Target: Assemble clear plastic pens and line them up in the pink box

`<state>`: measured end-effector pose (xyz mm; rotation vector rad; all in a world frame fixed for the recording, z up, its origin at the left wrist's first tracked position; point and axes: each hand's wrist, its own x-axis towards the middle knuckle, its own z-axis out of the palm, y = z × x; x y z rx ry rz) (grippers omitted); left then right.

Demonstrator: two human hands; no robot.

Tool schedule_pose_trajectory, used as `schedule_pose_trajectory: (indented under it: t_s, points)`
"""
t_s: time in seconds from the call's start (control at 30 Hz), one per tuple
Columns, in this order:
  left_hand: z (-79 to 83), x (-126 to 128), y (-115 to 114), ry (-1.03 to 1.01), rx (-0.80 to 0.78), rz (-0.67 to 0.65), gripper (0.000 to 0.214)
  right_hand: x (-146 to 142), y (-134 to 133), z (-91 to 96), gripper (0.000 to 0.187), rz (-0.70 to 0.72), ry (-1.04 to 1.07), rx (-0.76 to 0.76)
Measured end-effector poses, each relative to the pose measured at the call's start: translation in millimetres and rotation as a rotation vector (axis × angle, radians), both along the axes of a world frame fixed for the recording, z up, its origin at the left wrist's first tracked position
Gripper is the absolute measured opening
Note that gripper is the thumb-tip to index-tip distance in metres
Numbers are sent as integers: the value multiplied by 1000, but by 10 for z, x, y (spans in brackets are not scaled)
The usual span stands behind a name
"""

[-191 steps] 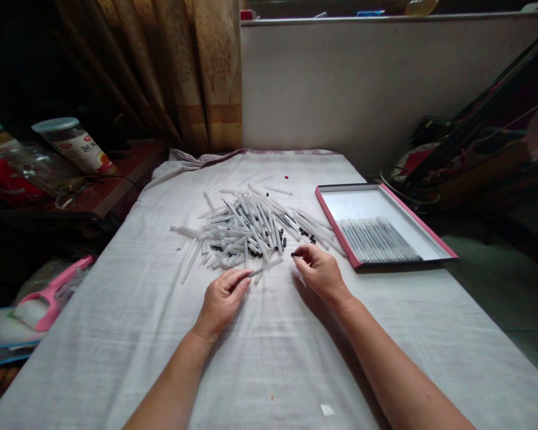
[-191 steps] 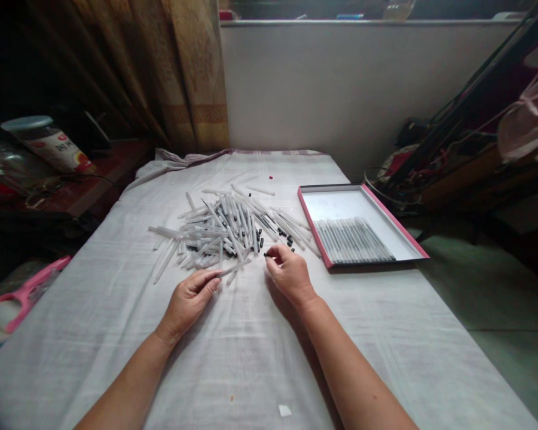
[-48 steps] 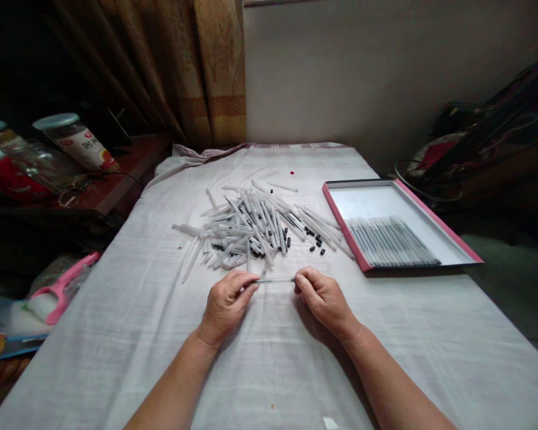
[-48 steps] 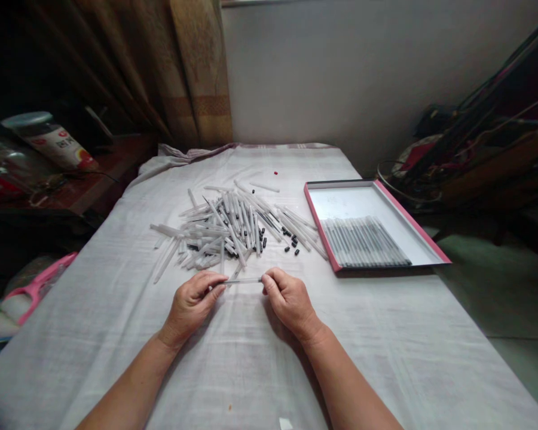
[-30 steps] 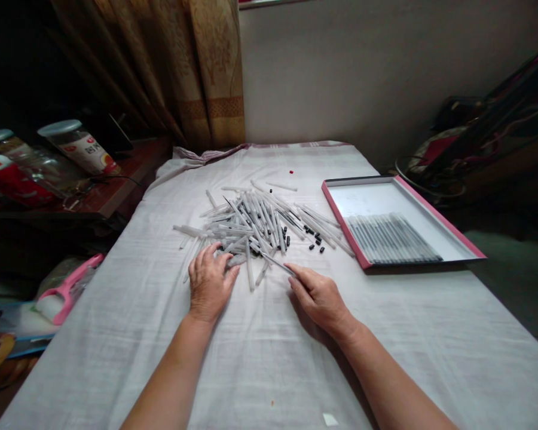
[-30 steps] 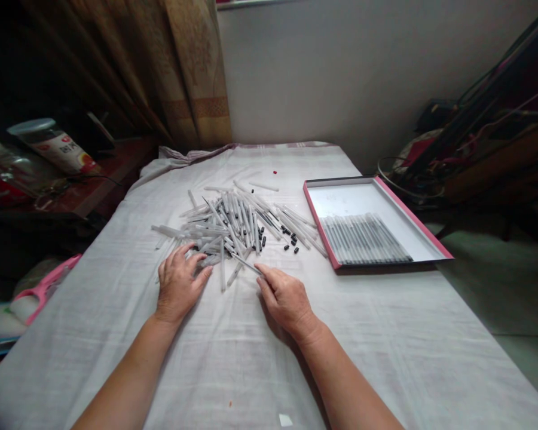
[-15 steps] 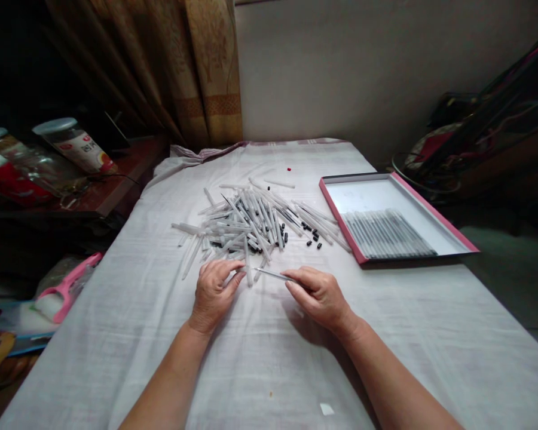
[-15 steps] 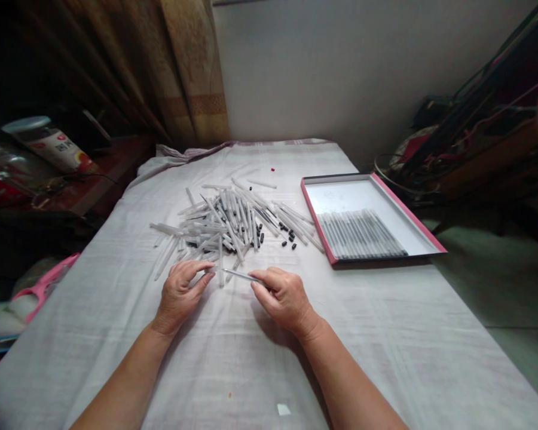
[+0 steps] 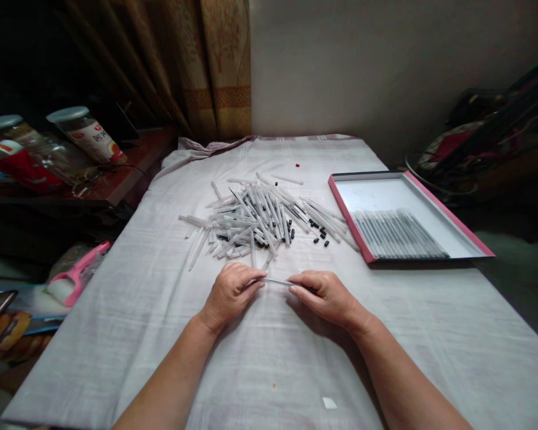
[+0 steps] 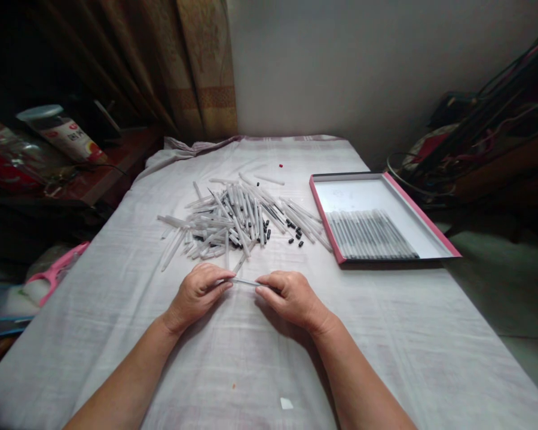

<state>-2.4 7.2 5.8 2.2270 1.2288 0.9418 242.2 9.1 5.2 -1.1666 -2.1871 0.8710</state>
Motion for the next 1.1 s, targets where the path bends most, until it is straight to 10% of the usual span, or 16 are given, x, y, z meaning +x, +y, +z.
schedule_pose_trajectory:
  t_s: [0.17, 0.8, 0.93, 1.1]
  points:
    - [-20, 100, -54, -133, -202, 44, 15, 26, -2, 26, 27, 41, 14, -67]
    - [-129, 133, 24, -191, -195, 97, 22, -104, -32, 47, 24, -59, -41, 8]
    - [-178, 114, 41, -294, -236, 176, 41, 214, 85, 103, 24, -309, 25, 127]
    - [-204, 82, 80, -329, -274, 223, 37, 1337, 503, 265, 36, -1012, -3, 278]
